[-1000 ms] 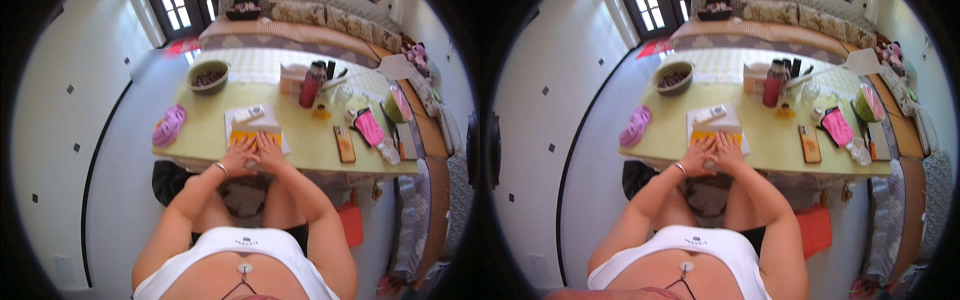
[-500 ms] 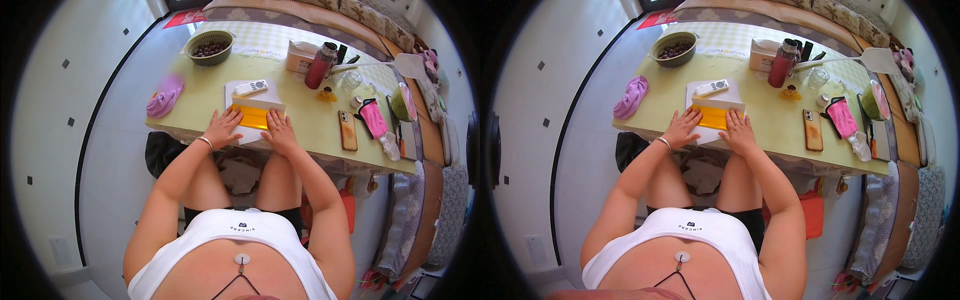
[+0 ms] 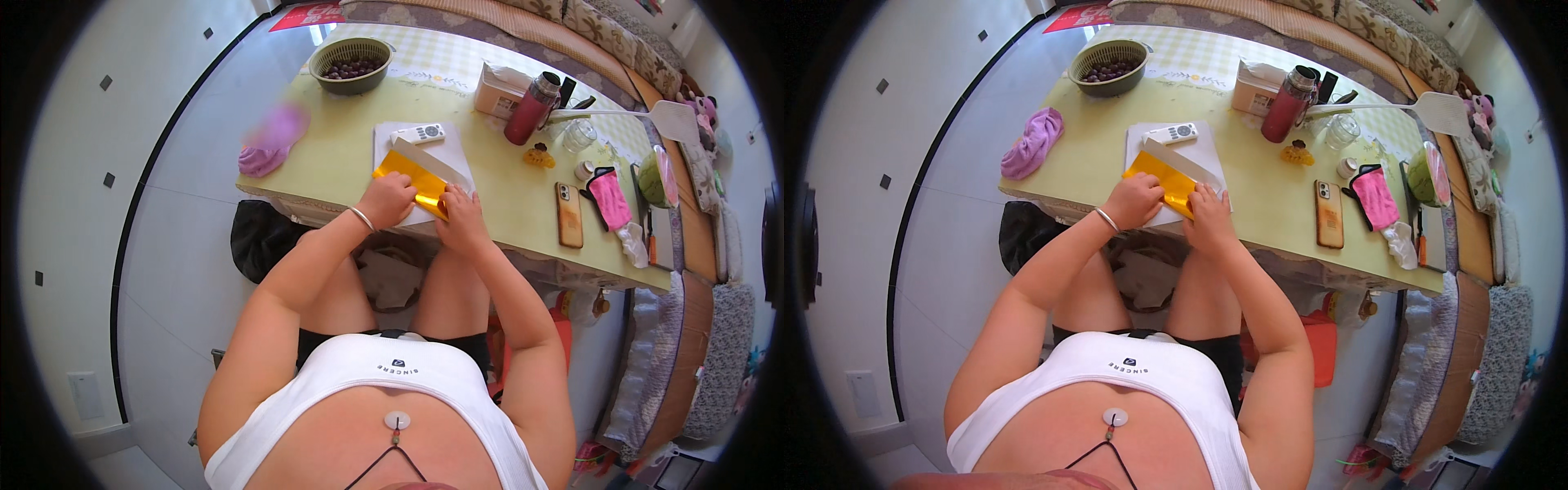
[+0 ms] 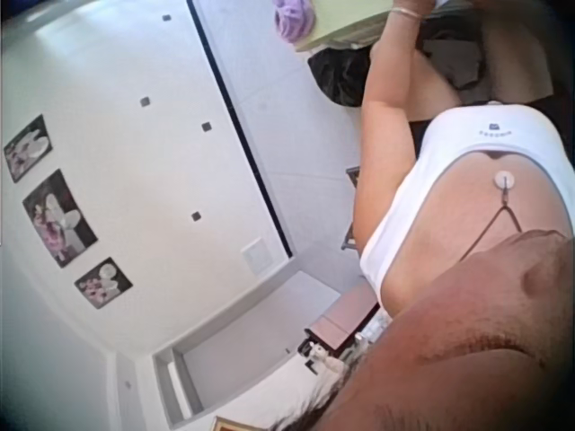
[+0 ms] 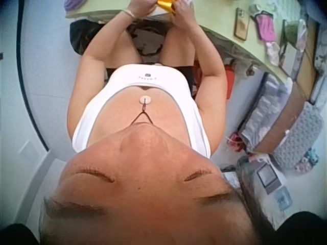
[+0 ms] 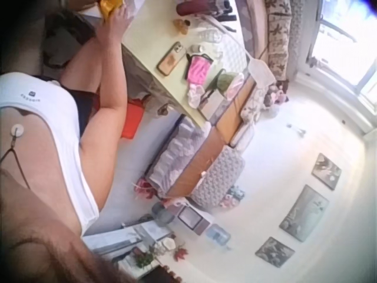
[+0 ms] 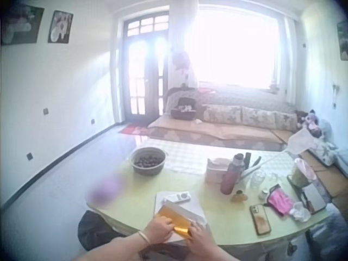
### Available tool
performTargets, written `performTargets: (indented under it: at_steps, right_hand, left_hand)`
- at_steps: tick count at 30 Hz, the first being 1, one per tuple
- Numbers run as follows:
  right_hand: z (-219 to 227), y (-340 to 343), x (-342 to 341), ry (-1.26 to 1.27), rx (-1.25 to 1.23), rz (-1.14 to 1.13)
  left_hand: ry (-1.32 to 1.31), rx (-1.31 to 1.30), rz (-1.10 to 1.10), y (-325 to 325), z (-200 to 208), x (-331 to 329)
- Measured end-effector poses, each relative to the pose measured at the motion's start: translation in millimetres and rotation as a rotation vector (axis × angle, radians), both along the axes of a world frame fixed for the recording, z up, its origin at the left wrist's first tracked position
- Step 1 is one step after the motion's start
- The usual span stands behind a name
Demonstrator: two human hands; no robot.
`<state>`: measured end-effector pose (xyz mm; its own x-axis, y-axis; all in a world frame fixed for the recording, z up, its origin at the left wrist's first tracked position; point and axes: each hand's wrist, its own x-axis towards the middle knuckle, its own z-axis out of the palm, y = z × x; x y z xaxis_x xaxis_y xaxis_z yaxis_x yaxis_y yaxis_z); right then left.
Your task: The person sits on the floor and removes a stack of white paper and a yellow sheet from a red plastic bag. They place the items on a low table, then fold the yellow sheet and the white paper by hand into smaller rectangles.
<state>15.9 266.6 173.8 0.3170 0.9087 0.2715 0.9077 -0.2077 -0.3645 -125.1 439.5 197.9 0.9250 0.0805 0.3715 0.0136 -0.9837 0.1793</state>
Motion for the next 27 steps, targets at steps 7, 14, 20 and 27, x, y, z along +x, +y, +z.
performTargets:
  at_steps: [7, 14, 20, 27]
  right_hand:
    - [-2, -17, 0, -0.14, 0.064, 0.115]
    - [3, -5, 17, 0.333, 0.287, 0.058]
    - [-9, 11, 25, 0.369, 0.369, -0.042]
    - [-14, 21, 17, 0.255, 0.387, -0.163]
  left_hand:
    - [-0.117, -0.08, -0.11, -10, -4, -7]
    - [-0.217, -0.303, 0.07, -33, -8, -2]
    - [-0.312, -0.445, 0.317, -40, -24, 10]
    - [-0.224, -0.475, 0.483, -37, -22, 15]
